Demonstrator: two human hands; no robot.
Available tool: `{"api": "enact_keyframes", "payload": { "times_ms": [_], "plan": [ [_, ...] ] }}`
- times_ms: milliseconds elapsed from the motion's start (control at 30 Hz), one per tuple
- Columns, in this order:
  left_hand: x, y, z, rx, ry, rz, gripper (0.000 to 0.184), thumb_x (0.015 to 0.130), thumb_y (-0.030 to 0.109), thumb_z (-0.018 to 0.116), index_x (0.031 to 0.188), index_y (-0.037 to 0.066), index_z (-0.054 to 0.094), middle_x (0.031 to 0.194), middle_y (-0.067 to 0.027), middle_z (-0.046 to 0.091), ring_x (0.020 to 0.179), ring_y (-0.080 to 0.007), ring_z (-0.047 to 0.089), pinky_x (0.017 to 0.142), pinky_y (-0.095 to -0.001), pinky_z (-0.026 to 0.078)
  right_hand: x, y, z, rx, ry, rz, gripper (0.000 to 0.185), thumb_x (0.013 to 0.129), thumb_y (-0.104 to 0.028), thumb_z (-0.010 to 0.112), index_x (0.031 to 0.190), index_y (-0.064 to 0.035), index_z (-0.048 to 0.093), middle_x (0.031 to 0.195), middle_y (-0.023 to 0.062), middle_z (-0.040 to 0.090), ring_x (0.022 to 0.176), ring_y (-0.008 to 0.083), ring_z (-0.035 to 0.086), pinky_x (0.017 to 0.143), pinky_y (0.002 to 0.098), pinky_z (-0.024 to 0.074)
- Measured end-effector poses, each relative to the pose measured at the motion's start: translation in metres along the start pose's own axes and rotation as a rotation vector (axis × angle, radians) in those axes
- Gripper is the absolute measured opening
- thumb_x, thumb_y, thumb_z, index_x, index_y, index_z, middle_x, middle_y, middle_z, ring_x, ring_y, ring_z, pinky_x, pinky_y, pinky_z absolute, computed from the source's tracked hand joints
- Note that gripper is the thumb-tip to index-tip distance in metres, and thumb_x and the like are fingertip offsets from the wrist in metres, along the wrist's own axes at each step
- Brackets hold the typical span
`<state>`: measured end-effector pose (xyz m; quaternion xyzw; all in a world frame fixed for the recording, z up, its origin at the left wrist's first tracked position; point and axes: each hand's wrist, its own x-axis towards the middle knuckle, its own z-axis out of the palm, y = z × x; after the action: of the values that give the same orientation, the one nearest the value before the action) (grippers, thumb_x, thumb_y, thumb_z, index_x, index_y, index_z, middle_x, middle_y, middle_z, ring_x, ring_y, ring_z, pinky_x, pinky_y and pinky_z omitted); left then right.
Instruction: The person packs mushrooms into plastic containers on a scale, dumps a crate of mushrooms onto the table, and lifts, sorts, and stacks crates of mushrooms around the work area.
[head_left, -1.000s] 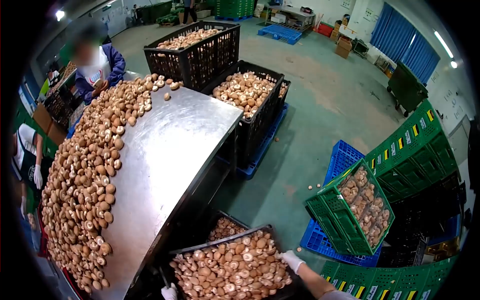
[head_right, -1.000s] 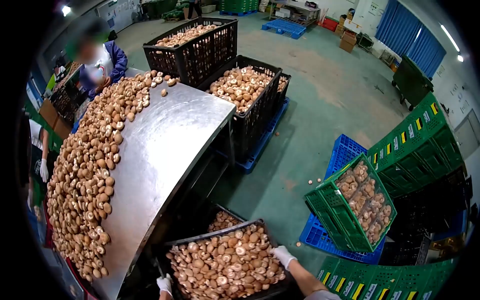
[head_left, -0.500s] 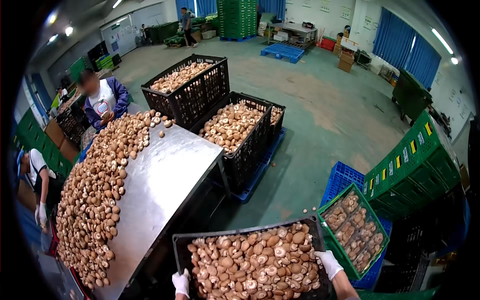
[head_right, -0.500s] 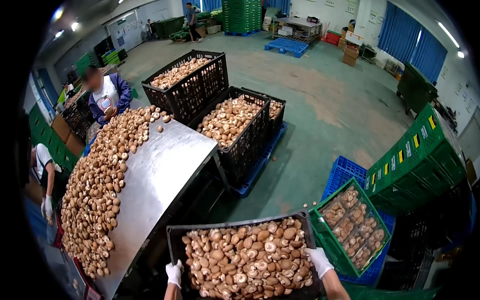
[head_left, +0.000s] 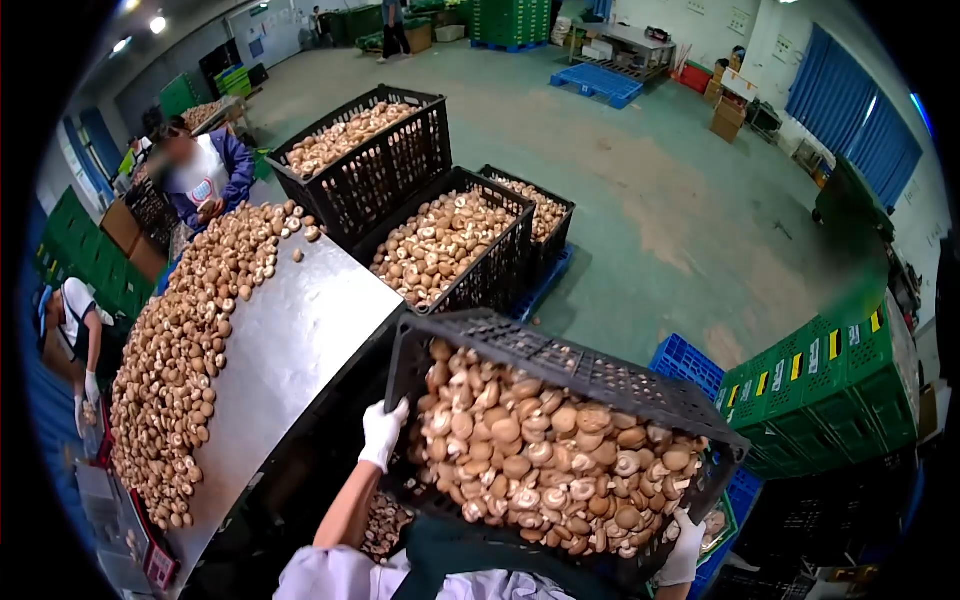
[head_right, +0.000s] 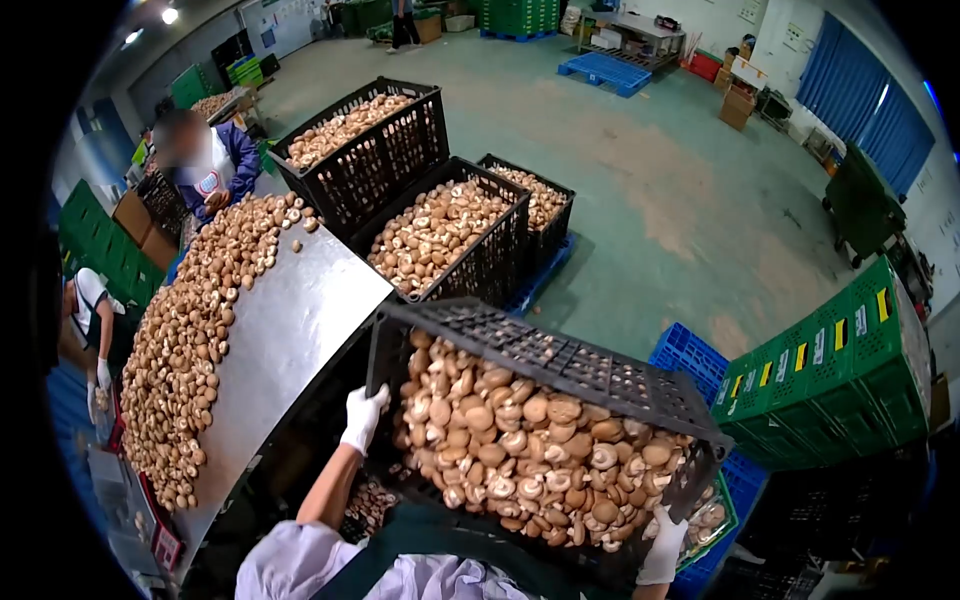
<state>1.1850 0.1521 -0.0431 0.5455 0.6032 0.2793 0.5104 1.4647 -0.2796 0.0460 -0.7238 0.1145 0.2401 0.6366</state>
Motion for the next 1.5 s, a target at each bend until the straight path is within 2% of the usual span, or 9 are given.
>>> {"api": "enact_keyframes", "payload": {
  "times_ms": [167, 367, 467, 533, 767, 933, 1133, 1400, 1500],
  "plan": [
    [0.068, 0.051, 0.088, 0.088, -0.140, 0.090, 0.031, 0.080, 0.029, 0.066, 0.070, -0.001, 0.063, 0.058, -0.0020, 0.058, 0.054, -0.0093, 0.052, 0.051, -0.0283, 0.040, 0.022, -0.036, 0.032, 0.166, 0.140, -0.024, 0.029, 0.081, -0.010, 0.056, 0.108, -0.0020, 0.052, 0.097, 0.0042, 0.055, 0.085, 0.0144, 0.051, 0.077, 0.0258, 0.0414],
    [0.200, 0.134, 0.242, 0.227, -0.332, 0.104, 0.032, 0.079, 0.035, 0.064, 0.075, 0.003, 0.066, 0.058, -0.0070, 0.059, 0.055, -0.0183, 0.057, 0.056, -0.0322, 0.043, 0.075, -0.128, 0.136, -0.069, 0.473, -0.036, 0.009, 0.075, -0.001, 0.064, 0.082, 0.0008, 0.059, 0.064, 0.0016, 0.050, 0.055, 0.0125, 0.045, 0.051, 0.0274, 0.0385],
    [0.234, 0.180, 0.287, 0.330, -0.428, 0.143, 0.033, 0.079, 0.038, 0.062, 0.077, 0.005, 0.067, 0.064, -0.0116, 0.062, 0.061, -0.0247, 0.062, 0.061, -0.0356, 0.045, 0.125, -0.117, 0.148, 0.152, 0.554, 0.061, 0.018, 0.082, -0.017, 0.061, 0.068, -0.0057, 0.057, 0.053, -0.0030, 0.045, 0.045, 0.0129, 0.040, 0.044, 0.0282, 0.0363],
    [0.246, 0.209, 0.316, 0.249, -0.436, 0.096, 0.036, 0.079, 0.040, 0.061, 0.077, 0.005, 0.067, 0.069, -0.0143, 0.063, 0.068, -0.0282, 0.063, 0.064, -0.0368, 0.046, 0.170, -0.085, 0.114, 0.228, 0.390, 0.224, 0.038, 0.087, -0.021, 0.052, 0.053, -0.0190, 0.035, 0.045, -0.0085, 0.031, 0.039, 0.0097, 0.030, 0.039, 0.0267, 0.0248],
    [0.322, 0.251, 0.438, 0.438, -0.521, 0.196, 0.040, 0.078, 0.043, 0.060, 0.077, 0.003, 0.066, 0.075, -0.0176, 0.063, 0.072, -0.0336, 0.062, 0.065, -0.0383, 0.046, 0.256, -0.212, 0.195, 0.126, 0.485, 0.243, 0.036, 0.088, -0.022, 0.049, 0.054, -0.0203, 0.036, 0.047, -0.0080, 0.031, 0.041, 0.0094, 0.030, 0.040, 0.0264, 0.0244],
    [0.374, 0.276, 0.537, 0.408, -0.436, 0.156, 0.042, 0.078, 0.044, 0.060, 0.079, 0.002, 0.065, 0.078, -0.0195, 0.063, 0.076, -0.0356, 0.060, 0.066, -0.0396, 0.046, 0.424, -0.227, 0.163, 0.106, 0.380, 0.203, 0.037, 0.090, -0.028, 0.047, 0.056, -0.0199, 0.038, 0.047, -0.0067, 0.033, 0.041, 0.0097, 0.031, 0.040, 0.0255, 0.0253],
    [0.418, 0.327, 0.593, 0.373, -0.242, 0.036, 0.042, 0.079, 0.044, 0.058, 0.082, 0.003, 0.066, 0.079, -0.0188, 0.064, 0.078, -0.0342, 0.062, 0.069, -0.0389, 0.048, 0.591, -0.374, 0.214, -0.108, 0.154, 0.121, 0.036, 0.091, -0.029, 0.047, 0.057, -0.0198, 0.040, 0.047, -0.0071, 0.033, 0.040, 0.0094, 0.030, 0.040, 0.0247, 0.0240],
    [0.493, 0.353, 0.619, 0.182, 0.081, -0.141, 0.035, 0.079, 0.042, 0.060, 0.081, 0.007, 0.066, 0.071, -0.0140, 0.063, 0.069, -0.0308, 0.062, 0.062, -0.0377, 0.047, 0.680, -0.539, 0.405, -0.340, -0.083, 0.051, 0.031, 0.090, -0.027, 0.050, 0.062, -0.0143, 0.054, 0.049, -0.0092, 0.035, 0.041, 0.0047, 0.029, 0.040, 0.0239, 0.0208],
    [0.550, 0.339, 0.643, 0.108, 0.255, -0.138, 0.038, 0.078, 0.042, 0.063, 0.069, 0.005, 0.065, 0.060, -0.0111, 0.060, 0.057, -0.0247, 0.059, 0.056, -0.0353, 0.043, 0.770, -0.541, 0.451, -0.426, -0.217, 0.044, 0.028, 0.090, -0.029, 0.048, 0.079, -0.0072, 0.061, 0.064, -0.0030, 0.051, 0.055, 0.0102, 0.046, 0.051, 0.0254, 0.0354]
  ]
}}
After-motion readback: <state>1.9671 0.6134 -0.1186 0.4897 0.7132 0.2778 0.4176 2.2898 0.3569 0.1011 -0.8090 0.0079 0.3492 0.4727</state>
